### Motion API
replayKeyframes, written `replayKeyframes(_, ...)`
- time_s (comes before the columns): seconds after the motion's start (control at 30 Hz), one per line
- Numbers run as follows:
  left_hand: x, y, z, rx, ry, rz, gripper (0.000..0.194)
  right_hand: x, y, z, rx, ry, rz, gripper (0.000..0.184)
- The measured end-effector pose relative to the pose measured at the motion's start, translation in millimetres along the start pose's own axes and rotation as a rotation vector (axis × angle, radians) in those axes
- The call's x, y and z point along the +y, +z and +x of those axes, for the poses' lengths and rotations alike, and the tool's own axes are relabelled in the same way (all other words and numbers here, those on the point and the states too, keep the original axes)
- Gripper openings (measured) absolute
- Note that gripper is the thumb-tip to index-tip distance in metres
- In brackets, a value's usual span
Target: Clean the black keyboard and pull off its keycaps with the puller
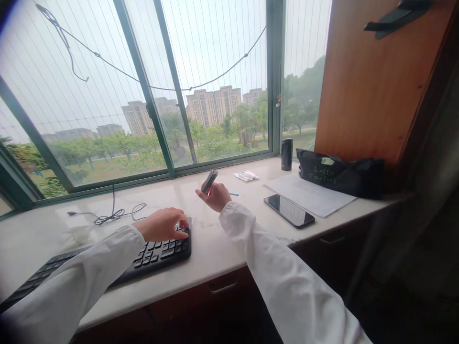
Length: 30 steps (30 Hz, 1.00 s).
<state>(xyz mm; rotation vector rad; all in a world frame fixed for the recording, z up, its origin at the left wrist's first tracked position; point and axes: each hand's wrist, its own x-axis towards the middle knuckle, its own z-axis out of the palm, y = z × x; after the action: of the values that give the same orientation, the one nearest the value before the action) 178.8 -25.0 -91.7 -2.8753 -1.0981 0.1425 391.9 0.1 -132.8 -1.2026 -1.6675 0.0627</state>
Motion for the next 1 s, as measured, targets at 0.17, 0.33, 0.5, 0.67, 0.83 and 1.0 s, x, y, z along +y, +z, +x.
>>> replayKeyframes(0.17, 2, -2.3, 5, -0.020, -0.019, 0.057, 0.028, -12, -19, -25, -0.005, 0.007, -0.008, 0.026)
replayKeyframes(0.33, 1, -0.9, 13, -0.060, -0.025, 0.072, 0.030, -16, -28, -52, -0.027, 0.031, 0.022, 0.025)
replayKeyframes(0.5, 3, -2.5, 10, -0.020, -0.041, 0.024, 0.029, -28, -31, -86, -0.021, 0.065, 0.081, 0.020)
replayKeyframes(0.67, 15, 6.4, -44, 0.255, -0.188, -0.055, 0.034, -39, -48, -121, 0.032, 0.064, 0.111, 0.015)
replayKeyframes(0.83, 19, 57.3, -135, 0.523, -0.560, -0.109, 0.039, -31, -57, -142, 0.151, 0.118, 0.094, 0.022)
replayKeyframes(1.0, 16, 99.4, -175, 0.657, -0.833, -0.149, 0.034, -27, -49, -148, 0.263, 0.115, 0.060, 0.029)
